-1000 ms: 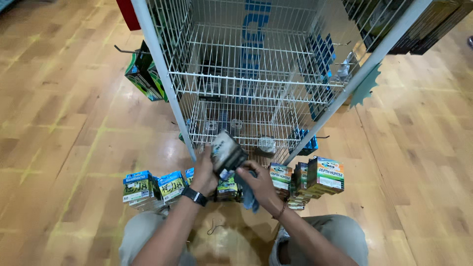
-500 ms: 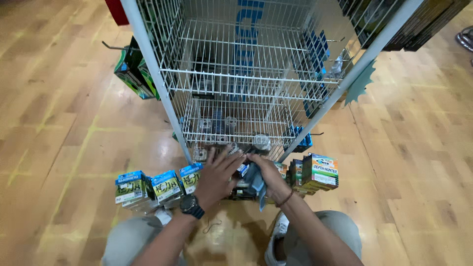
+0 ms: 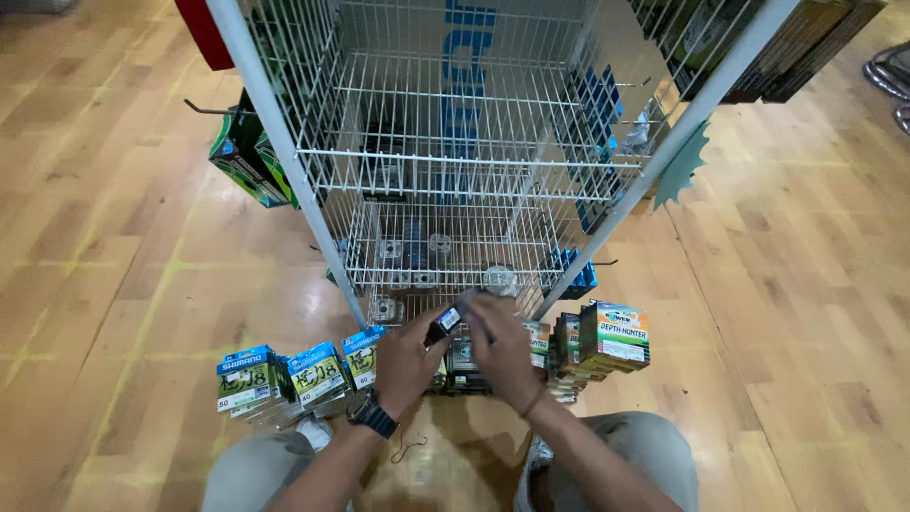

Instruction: The person sits on the floor in front of a wire display rack and uses a gray cloth to wipe the surfaces of small product boxes. They pick up each box, wipe it thoroughly, and place it back on the floor in a neat stack.

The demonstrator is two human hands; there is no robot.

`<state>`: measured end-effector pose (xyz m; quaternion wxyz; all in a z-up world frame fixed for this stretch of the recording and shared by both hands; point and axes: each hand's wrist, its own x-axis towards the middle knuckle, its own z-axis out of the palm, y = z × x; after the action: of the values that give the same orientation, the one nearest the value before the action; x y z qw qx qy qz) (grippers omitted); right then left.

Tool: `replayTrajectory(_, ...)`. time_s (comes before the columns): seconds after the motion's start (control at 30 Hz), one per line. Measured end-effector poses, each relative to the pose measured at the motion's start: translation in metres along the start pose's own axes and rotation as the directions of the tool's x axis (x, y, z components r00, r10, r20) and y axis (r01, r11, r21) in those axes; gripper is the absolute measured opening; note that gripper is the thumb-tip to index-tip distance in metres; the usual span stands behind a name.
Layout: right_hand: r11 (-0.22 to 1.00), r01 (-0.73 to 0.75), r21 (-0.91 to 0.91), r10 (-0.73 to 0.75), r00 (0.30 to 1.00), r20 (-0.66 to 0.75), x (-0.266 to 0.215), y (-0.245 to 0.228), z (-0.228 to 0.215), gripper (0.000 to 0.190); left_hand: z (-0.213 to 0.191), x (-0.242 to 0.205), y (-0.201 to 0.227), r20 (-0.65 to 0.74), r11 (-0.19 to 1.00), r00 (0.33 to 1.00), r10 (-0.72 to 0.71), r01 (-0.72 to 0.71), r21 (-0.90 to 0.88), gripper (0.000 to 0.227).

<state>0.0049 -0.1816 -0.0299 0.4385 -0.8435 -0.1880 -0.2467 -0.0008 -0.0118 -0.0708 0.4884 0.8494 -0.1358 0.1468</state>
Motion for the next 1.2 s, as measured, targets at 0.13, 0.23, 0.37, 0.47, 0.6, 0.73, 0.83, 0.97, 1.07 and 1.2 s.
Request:
replayTrajectory(0.13,0.99,0.139,-0.024,-0.139,0.99,0.004,-0.025,0.003,0.024,0.025,0.013,-0.009,-0.022,-0.014,0.999,0.999,-0.04,0.04,0.007,0.044)
replayTrajectory(0.23,0.988,0.149,0.031,-0.149,0.988,0.023,-0.014,0.015,0.017,0.025,0.006,-0.007,-0.005,-0.015,0.998,0.999,-0.047,0.047,-0.042,0.046)
replayTrajectory(0.37,0.996,-0.014,0.091,0.013,1.0,0.009,-0.012,0.025,0.016,0.017,0.003,-0.005,0.007,0.022,1.0,1.0,0.01,-0.009,-0.01,0.058)
replayTrajectory(0.47,0.997,0.067,0.048,-0.065,0.997,-0.04,-0.023,0.01,0.023,0.014,0.022,-0.007,-0.021,-0.009,0.996,0.998,0.062,-0.061,0.066,0.051)
replayTrajectory(0.6,0.997,0.073,0.03,-0.072,0.996,-0.05,-0.017,0.025,0.021,0.017,0.015,-0.003,0.004,-0.146,0.992,0.981,0.125,-0.127,-0.002,0.046)
replayTrajectory(0.73,0.995,0.027,0.094,-0.013,0.989,-0.148,-0.005,0.045,0.016,0.018,0.014,-0.008,0.003,-0.109,0.991,0.987,0.119,-0.125,-0.049,0.049)
replayTrajectory(0.83,0.993,0.033,0.116,-0.017,0.991,-0.136,-0.013,0.008,0.012,0.017,0.019,-0.007,-0.006,-0.103,0.995,0.992,0.069,-0.076,-0.066,0.048)
replayTrajectory(0.97,0.993,0.088,0.084,-0.079,0.992,-0.097,-0.019,-0.002,0.015,0.018,0.015,-0.008,-0.006,-0.152,0.993,0.988,0.025,-0.042,-0.109,0.048)
replayTrajectory(1.07,0.995,0.058,0.076,-0.048,0.989,-0.137,-0.004,0.025,0.008,0.018,0.012,-0.011,-0.003,-0.164,0.99,0.986,0.038,-0.059,-0.13,0.051)
replayTrajectory(1.2,0.999,0.032,0.01,-0.031,0.996,-0.085,-0.015,0.038,0.015,0.017,0.017,-0.014,-0.008,-0.168,0.993,0.985,0.05,-0.067,-0.096,0.049)
